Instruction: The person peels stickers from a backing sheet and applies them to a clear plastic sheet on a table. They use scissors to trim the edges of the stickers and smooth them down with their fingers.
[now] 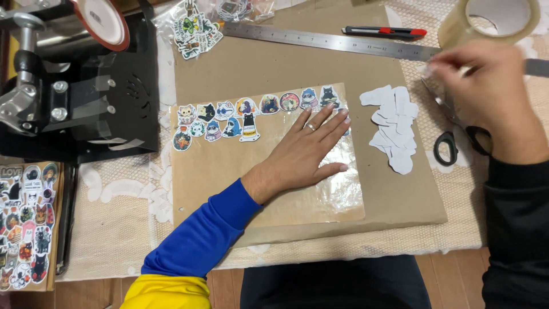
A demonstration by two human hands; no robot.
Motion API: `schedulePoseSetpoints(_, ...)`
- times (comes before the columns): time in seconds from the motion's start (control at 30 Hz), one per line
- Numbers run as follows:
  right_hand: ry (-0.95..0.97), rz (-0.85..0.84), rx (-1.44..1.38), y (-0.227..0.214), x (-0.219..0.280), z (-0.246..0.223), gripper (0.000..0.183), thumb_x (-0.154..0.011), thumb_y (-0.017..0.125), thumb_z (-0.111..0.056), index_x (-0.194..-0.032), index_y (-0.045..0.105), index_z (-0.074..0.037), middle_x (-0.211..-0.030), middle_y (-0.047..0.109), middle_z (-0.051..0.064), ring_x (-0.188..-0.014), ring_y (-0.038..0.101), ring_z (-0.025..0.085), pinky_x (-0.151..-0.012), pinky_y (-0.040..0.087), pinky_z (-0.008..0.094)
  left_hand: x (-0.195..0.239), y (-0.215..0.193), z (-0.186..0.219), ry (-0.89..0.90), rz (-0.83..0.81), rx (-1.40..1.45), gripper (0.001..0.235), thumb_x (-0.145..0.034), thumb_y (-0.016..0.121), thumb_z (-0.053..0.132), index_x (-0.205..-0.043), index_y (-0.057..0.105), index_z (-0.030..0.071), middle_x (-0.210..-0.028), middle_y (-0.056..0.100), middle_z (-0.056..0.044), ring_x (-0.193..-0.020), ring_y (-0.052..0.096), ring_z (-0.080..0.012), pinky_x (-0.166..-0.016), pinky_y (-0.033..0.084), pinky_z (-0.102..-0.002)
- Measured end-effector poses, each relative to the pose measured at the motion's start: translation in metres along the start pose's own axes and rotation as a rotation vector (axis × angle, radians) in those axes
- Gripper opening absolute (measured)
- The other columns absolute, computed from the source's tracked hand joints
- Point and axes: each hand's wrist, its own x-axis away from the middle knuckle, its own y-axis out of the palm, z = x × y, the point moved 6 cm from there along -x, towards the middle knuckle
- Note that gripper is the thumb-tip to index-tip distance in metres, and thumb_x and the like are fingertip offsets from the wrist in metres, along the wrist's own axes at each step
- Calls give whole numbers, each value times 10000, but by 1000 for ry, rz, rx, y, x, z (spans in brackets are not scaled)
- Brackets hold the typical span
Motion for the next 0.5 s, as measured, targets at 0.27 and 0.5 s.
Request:
schedulePoseSetpoints(0.27,-189,-55,211,31,-5,-9,100,-1020,837,-169,-1070,799,-92,-1054,746,70,-772,623,191,-767,509,315,-11,-8,4,-57,-99,112,1006,-892,411,769,-1590,181,82,-1677,159,-106,-1556,91,-337,-1232,32,-557)
schedulePoseSetpoints(0.5,-210,245,133,10,14,19,142,-1134,754,196,-1266,778,151,-1217,670,277,-1252,610,378,-891,555,389,-29,-2,16,-28,-68,135,1032,-890,371,785,-1590,141,63,-1673,178,-147,-1565,57,-347,-1243,28,-578)
